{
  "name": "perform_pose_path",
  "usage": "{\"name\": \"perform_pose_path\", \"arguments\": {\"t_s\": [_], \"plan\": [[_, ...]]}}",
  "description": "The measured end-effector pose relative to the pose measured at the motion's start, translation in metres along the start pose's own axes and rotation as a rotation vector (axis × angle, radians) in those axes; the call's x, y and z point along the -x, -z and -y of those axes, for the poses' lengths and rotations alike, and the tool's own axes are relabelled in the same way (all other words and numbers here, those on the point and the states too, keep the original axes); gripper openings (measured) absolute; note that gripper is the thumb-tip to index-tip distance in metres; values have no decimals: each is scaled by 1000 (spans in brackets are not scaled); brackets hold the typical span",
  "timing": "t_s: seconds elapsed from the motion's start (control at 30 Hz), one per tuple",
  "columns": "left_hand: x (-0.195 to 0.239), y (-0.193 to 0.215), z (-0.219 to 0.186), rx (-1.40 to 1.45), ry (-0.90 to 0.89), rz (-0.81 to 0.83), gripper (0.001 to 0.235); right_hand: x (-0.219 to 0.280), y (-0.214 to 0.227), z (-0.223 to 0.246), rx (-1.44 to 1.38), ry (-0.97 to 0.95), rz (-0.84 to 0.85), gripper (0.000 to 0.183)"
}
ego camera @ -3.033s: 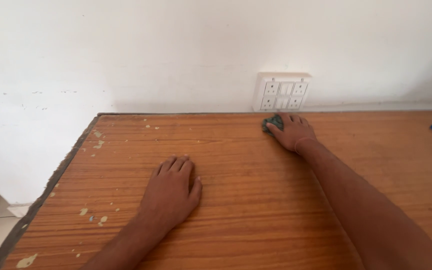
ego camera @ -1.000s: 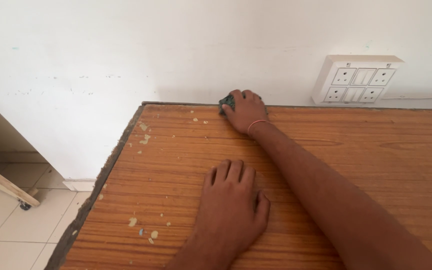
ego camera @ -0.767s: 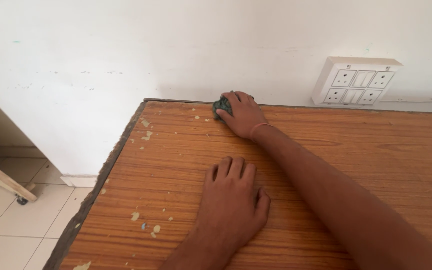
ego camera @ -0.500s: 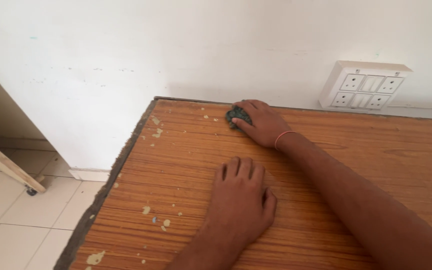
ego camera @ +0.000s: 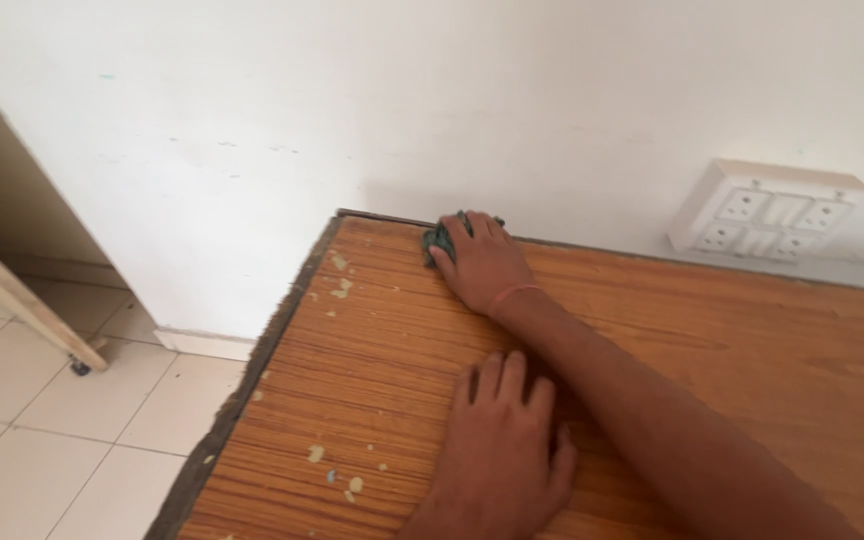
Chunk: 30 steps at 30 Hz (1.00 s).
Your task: The person wipes a wooden table surface using a green cloth. They move the cloth back and forth across the table, occasionally switching hands or adjusting the cloth's position to clean different areas.
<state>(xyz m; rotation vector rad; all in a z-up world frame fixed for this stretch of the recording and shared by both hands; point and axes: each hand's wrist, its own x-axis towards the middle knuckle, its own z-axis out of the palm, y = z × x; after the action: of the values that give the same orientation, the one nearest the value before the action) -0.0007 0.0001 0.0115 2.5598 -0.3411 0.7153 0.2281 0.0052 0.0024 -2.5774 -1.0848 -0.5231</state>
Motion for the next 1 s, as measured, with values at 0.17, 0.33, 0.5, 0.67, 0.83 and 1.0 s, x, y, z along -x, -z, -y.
{"name": "perform_pose_path", "arguments": {"t_s": [0.17,0.33,0.5,0.67,0.83,1.0], "plan": [[1,-2,2,6,3,20,40,18,44,3,-164,115,207,52],[4,-10,2,-17,-4,19,41,28,49,-4,-144,182,212,55],[2,-7,3,6,3,65,42,-3,21,8,-41,-15,200,60],[2,-9,5,1,26,135,50,-32,-10,35,-27,41,163,60],[7,-25,12,-16,12,104,55,-17,22,72,-62,184,268,58],[5,-10,6,19,-2,86,49,-4,47,75,-131,285,448,59]]}}
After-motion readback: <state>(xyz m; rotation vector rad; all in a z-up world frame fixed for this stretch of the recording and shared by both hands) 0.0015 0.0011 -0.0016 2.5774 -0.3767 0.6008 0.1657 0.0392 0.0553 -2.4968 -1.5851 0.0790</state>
